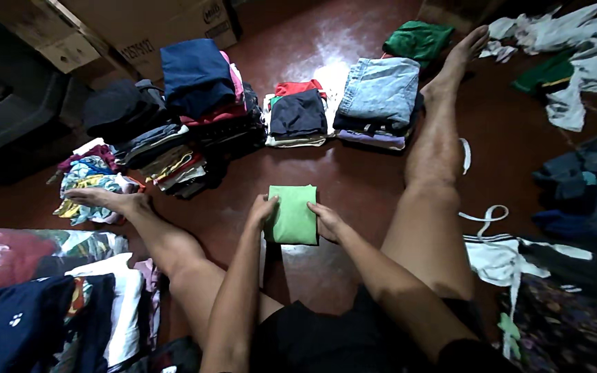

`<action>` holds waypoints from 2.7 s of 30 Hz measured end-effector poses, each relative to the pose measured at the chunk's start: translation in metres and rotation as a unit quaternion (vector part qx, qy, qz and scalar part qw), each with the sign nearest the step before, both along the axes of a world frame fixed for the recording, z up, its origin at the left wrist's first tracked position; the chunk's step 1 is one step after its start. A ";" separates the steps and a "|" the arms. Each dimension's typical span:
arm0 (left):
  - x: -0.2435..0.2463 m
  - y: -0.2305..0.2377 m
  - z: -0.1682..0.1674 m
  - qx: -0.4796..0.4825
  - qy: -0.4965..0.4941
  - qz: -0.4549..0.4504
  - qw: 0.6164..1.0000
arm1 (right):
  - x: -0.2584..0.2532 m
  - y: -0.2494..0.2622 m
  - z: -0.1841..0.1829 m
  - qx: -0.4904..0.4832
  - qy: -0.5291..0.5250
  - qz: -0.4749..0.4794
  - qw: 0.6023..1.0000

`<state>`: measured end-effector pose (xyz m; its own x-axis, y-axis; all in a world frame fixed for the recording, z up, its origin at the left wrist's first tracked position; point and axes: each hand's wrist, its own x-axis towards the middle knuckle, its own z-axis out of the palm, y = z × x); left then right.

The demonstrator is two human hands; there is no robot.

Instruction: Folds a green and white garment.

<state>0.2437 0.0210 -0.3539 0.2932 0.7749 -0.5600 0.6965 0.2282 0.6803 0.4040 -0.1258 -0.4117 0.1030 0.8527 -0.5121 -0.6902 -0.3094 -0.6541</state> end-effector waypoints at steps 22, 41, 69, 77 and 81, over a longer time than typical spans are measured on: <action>0.000 -0.043 -0.022 -0.002 0.045 0.130 0.990 | -0.009 0.011 -0.006 -0.089 -0.623 0.111 0.769; -0.040 -0.076 -0.040 -0.088 -0.236 0.185 0.950 | -0.012 0.001 -0.015 -0.036 -0.668 0.120 0.733; -0.136 0.135 0.283 0.222 -0.385 0.191 0.875 | 0.011 0.017 -0.006 0.008 -0.423 0.075 0.903; -0.144 0.275 0.352 0.226 -0.405 0.208 0.861 | 0.029 0.006 -0.005 -0.006 -0.411 0.073 0.909; -0.156 0.314 0.303 0.241 -0.132 0.261 0.926 | 0.032 0.005 -0.006 -0.003 -0.414 0.076 0.907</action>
